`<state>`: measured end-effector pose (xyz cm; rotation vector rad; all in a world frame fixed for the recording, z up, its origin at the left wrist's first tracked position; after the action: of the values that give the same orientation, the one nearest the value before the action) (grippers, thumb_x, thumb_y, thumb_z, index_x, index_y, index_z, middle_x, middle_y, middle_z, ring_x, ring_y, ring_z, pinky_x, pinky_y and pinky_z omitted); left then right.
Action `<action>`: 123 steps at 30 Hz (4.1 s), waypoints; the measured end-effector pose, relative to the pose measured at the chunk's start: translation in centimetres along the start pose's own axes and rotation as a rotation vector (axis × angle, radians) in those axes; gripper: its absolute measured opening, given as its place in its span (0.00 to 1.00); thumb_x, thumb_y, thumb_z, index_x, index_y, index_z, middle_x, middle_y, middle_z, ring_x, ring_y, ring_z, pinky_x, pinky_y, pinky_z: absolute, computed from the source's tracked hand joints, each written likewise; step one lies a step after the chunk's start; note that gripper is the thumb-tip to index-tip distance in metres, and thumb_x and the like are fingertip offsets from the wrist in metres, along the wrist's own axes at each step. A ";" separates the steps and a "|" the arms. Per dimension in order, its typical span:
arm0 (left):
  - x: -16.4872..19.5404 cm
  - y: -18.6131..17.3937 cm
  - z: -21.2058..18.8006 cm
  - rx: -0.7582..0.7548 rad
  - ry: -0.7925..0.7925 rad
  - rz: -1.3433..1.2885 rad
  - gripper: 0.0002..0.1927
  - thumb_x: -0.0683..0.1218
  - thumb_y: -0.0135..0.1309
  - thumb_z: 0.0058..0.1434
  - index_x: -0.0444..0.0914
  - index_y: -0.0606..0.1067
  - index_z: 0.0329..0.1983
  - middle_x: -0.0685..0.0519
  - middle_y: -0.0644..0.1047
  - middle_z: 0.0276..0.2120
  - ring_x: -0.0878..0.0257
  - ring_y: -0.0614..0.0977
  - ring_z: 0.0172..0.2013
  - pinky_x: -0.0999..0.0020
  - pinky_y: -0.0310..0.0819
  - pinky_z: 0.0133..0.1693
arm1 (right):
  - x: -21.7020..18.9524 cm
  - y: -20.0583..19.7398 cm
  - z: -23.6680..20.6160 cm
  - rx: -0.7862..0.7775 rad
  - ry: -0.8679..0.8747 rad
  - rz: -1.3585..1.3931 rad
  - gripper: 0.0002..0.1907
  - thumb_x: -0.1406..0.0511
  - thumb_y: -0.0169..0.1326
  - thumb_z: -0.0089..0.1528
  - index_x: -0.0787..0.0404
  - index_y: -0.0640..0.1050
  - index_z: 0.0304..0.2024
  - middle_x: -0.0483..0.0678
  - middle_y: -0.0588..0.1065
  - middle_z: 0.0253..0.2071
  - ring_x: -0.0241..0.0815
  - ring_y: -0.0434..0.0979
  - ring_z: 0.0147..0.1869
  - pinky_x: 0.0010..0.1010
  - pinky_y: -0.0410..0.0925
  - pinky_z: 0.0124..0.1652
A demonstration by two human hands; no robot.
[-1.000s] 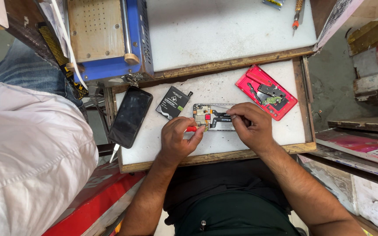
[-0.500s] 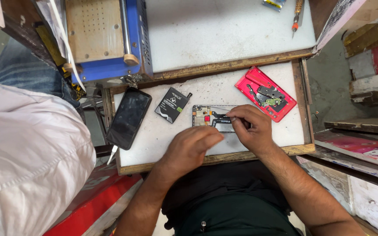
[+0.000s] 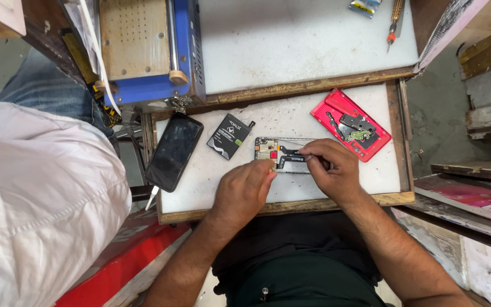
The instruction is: The person disassembles a red smartphone, removes the back cover and battery, and uses a screwdriver to detach internal components. The person then reassembles the phone by placing the battery and back cover back into position.
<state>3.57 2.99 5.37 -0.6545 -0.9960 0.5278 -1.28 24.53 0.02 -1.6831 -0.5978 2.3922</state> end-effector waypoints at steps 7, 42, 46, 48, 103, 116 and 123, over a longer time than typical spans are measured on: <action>0.0 0.3 0.0 0.007 0.060 -0.017 0.16 0.37 0.57 0.65 0.35 0.68 0.54 0.45 0.80 0.39 0.50 0.85 0.40 0.60 0.82 0.41 | 0.0 0.0 0.1 -0.016 0.005 0.008 0.10 0.77 0.58 0.60 0.62 0.82 0.42 0.46 0.81 0.40 0.25 0.68 0.26 0.19 0.60 0.25; 1.8 0.3 0.6 -0.064 0.030 0.091 0.19 0.35 0.54 0.59 0.39 0.75 0.54 0.43 0.79 0.48 0.48 0.85 0.41 0.59 0.81 0.41 | -0.7 0.3 0.3 -0.063 -0.078 -0.023 0.13 0.78 0.56 0.57 0.60 0.82 0.42 0.46 0.81 0.40 0.31 0.74 0.30 0.22 0.65 0.27; 1.2 -0.2 1.3 -0.211 -0.194 0.129 0.16 0.45 0.60 0.65 0.39 0.76 0.56 0.47 0.81 0.41 0.51 0.84 0.36 0.58 0.80 0.38 | -0.8 0.8 0.3 -0.152 -0.165 -0.089 0.13 0.75 0.58 0.57 0.59 0.82 0.43 0.48 0.80 0.42 0.40 0.82 0.38 0.26 0.74 0.34; 0.8 -0.9 1.7 -0.168 -0.151 0.083 0.17 0.45 0.58 0.64 0.39 0.76 0.56 0.46 0.81 0.42 0.50 0.84 0.39 0.58 0.79 0.40 | -1.0 1.2 0.1 -0.222 -0.246 -0.193 0.15 0.73 0.60 0.53 0.58 0.82 0.43 0.47 0.81 0.42 0.45 0.82 0.42 0.32 0.75 0.38; -2.0 -0.4 0.1 0.194 0.012 0.064 0.19 0.45 0.68 0.60 0.35 0.74 0.49 0.49 0.81 0.33 0.53 0.84 0.34 0.59 0.80 0.43 | -1.7 2.0 0.8 -0.300 -0.202 -0.374 0.09 0.63 0.64 0.56 0.50 0.85 0.40 0.41 0.82 0.41 0.43 0.82 0.44 0.35 0.74 0.39; -8.5 0.5 -4.5 0.447 -0.260 -0.123 0.19 0.39 0.66 0.63 0.35 0.69 0.52 0.48 0.83 0.37 0.59 0.88 0.40 0.67 0.84 0.42 | -4.9 3.0 0.2 -0.291 -0.409 -0.585 0.07 0.66 0.62 0.57 0.60 0.80 0.37 0.45 0.77 0.37 0.45 0.77 0.37 0.37 0.71 0.35; -9.6 1.1 -5.5 0.548 -0.377 -0.342 0.18 0.40 0.64 0.65 0.33 0.69 0.52 0.46 0.82 0.36 0.62 0.86 0.39 0.70 0.80 0.44 | -5.3 4.0 0.5 -0.415 -0.348 -0.726 0.05 0.67 0.59 0.56 0.61 0.78 0.33 0.47 0.74 0.32 0.46 0.78 0.35 0.38 0.73 0.34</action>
<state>4.05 -4.11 -3.13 0.1122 -1.2173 0.5974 0.53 18.95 3.12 -0.8840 -1.5333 2.0793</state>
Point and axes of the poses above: each hand's wrist, its own z-axis towards the middle knuckle, its own y-axis out of the palm, x = y × z, the point moved 2 cm from there along z, towards the middle knuckle
